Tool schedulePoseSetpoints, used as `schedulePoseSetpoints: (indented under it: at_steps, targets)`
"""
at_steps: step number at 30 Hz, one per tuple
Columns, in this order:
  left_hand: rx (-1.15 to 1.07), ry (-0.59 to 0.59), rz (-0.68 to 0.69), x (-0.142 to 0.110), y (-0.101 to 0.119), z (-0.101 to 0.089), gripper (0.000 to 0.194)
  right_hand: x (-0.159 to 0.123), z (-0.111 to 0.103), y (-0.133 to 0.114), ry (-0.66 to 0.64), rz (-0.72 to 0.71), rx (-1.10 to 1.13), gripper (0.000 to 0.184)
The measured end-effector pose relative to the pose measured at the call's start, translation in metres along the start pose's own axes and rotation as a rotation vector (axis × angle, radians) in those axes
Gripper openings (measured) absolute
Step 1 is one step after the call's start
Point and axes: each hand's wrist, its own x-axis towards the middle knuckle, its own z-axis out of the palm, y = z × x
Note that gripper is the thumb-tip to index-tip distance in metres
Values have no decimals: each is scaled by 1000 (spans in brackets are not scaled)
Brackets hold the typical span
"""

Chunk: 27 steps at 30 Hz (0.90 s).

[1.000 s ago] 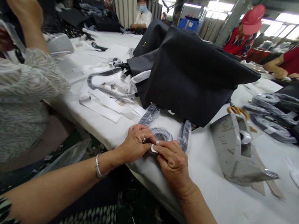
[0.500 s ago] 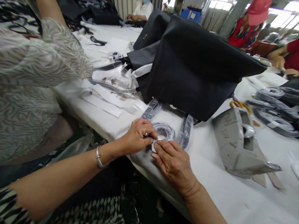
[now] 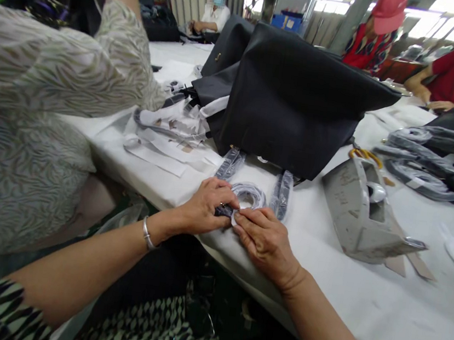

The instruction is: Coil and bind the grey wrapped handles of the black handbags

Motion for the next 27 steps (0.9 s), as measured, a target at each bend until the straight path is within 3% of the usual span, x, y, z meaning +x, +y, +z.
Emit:
schedulePoseSetpoints:
  at_steps: [9,16,24,27]
  targets:
    - [-10,-13,-59,2,4,2,19,1,3,6,38,52,28,25]
    - [159,-152,65,7,12,-10,40,0,5,5,35,28,-18,22]
    - [221,-134,211,13,-2,-6,29,4,4,0,51,-25,-79,18]
    - [217,-134,227,14,-5,-3,23,8,0,-10,-12,-28,-151,20]
